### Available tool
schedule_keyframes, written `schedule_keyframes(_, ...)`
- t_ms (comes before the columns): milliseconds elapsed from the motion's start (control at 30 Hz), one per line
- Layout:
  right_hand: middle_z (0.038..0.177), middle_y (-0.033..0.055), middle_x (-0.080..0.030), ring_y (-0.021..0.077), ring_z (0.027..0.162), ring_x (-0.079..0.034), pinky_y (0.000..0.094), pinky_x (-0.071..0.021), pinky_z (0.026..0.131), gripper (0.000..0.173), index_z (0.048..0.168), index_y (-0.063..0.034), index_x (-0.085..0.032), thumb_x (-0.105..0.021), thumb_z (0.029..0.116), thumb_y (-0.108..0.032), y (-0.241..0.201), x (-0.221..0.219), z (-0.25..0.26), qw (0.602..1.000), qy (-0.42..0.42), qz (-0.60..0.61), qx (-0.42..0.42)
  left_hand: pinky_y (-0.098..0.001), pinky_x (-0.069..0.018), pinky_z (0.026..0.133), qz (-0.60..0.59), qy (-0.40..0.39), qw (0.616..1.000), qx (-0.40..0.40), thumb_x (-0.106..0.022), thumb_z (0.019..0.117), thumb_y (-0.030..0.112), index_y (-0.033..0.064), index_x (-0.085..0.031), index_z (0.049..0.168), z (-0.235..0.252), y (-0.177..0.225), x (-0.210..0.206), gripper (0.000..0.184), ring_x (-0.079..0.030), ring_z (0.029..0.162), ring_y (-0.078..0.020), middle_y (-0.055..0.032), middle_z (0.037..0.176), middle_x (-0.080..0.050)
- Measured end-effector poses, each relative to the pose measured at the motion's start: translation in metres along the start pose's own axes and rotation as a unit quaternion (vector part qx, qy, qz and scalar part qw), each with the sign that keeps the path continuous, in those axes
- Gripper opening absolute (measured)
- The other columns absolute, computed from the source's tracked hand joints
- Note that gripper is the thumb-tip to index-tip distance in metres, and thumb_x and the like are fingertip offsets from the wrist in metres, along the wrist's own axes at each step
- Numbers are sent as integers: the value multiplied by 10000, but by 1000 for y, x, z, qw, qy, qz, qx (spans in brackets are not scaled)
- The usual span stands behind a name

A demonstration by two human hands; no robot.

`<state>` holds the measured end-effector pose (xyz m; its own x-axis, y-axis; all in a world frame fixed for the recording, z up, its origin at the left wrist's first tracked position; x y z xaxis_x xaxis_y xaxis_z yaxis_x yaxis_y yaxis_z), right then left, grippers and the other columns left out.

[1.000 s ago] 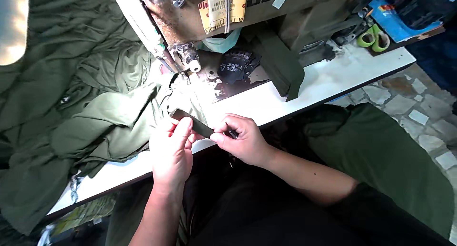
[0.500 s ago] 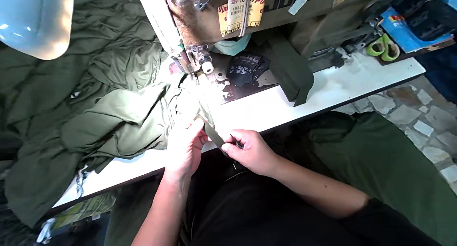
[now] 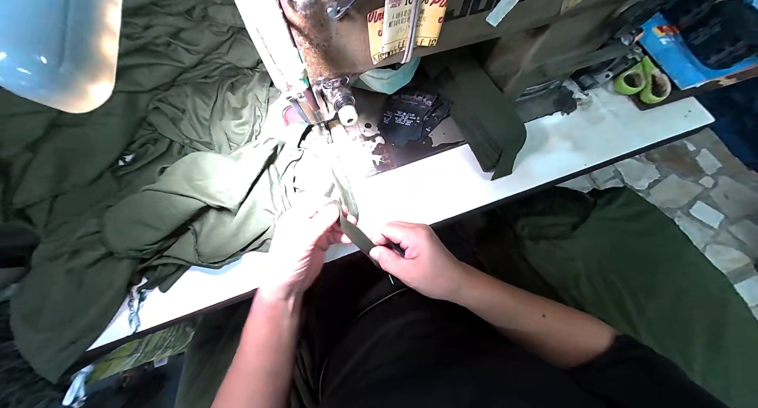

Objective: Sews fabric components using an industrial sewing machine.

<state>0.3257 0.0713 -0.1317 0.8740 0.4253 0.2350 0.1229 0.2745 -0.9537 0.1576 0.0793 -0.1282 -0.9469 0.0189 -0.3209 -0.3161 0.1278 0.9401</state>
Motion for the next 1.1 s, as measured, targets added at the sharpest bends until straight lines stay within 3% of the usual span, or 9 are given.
schedule_keyframes(133, 654, -17, -521, -13, 605, -457, 158, -366, 561, 206, 796, -7, -653, -584, 961, -109, -1, 4, 21, 996, -73, -43, -37, -217, -606, 614, 267, -55, 962, -18, -584, 894, 22, 157, -679, 845, 15, 37, 25, 172, -687, 622, -42, 70, 717, -707)
schedule_keyframes(233, 622, 15, -493, 88, 575, -480, 276, -393, 540, 229, 768, -30, -609, -613, 979, -119, 3, 3, 50, 988, -100, -106, -51, -212, -556, 714, 481, -36, 868, -121, -592, 942, 154, 93, -688, 881, 47, 57, 20, 129, -646, 736, -3, 61, 783, -671)
schedule_keyframes(300, 705, 82, -562, 179, 656, -557, 365, -462, 606, 205, 814, -3, -644, -615, 988, -108, 4, 0, 66, 982, -104, -145, -58, -430, -512, 882, 580, -49, 793, -183, -531, 1007, 184, 7, -738, 1013, 67, 56, 10, 273, -670, 958, -198, -111, 978, -717)
schedule_keyframes(367, 764, 110, -607, 216, 724, -601, 399, -499, 662, 208, 868, 3, -666, -602, 1017, -128, 8, -5, 73, 973, -126, -176, -86, -594, -497, 923, 637, -79, 742, -192, -498, 1045, 129, -50, -704, 1053, 77, 38, 4, 273, -673, 1056, -386, -234, 1095, -701)
schedule_keyframes(467, 756, 103, -588, 204, 715, -588, 378, -489, 649, 219, 910, -3, -658, -579, 1041, -159, 10, -9, 70, 955, -183, -196, -126, -613, -479, 992, 683, -102, 691, -214, -552, 1013, 87, -49, -702, 1070, 64, 3, 6, 211, -633, 1167, -435, -241, 1249, -662)
schedule_keyframes(533, 754, 94, -580, 191, 720, -573, 366, -472, 659, 236, 922, -3, -665, -556, 1050, -168, 9, -7, 68, 946, -208, -198, -150, -598, -457, 1042, 682, -105, 687, -229, -563, 979, 76, -59, -703, 1054, 57, -4, 7, 209, -597, 1251, -428, -240, 1329, -634)
schedule_keyframes(633, 746, 88, -581, 173, 702, -568, 345, -469, 645, 232, 924, -5, -665, -567, 1051, -172, 8, -6, 72, 945, -207, -200, -158, -608, -458, 1026, 674, -78, 700, -222, -554, 993, 69, -58, -707, 1035, 62, -2, 9, 203, -615, 1204, -439, -248, 1278, -649)
schedule_keyframes(967, 712, 85, -551, 182, 688, -553, 363, -453, 625, 264, 779, -15, -609, -609, 1013, -137, 13, -6, 81, 951, -165, -207, -160, -571, -502, 789, 646, 3, 748, -154, -490, 1072, 150, -49, -695, 1016, 73, 22, 12, 291, -668, 906, -386, -213, 911, -663)
schedule_keyframes(1100, 691, 76, -554, 178, 674, -562, 362, -451, 619, 319, 789, -26, -628, -571, 1049, -200, 14, -5, 88, 943, -157, -233, -179, -579, -481, 946, 653, 2, 737, -177, -517, 1038, 96, -95, -681, 948, 92, 18, 11, 267, -646, 1064, -433, -263, 1007, -672)
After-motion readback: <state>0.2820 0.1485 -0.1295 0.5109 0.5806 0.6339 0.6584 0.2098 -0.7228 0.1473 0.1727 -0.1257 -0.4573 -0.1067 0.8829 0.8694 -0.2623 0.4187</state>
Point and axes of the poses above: each hand's wrist, its own z-axis towards the middle knuckle, its own x-axis out of the back of the hand, y = z × x, the point moved 6 cm from there along z, towards the middle knuckle
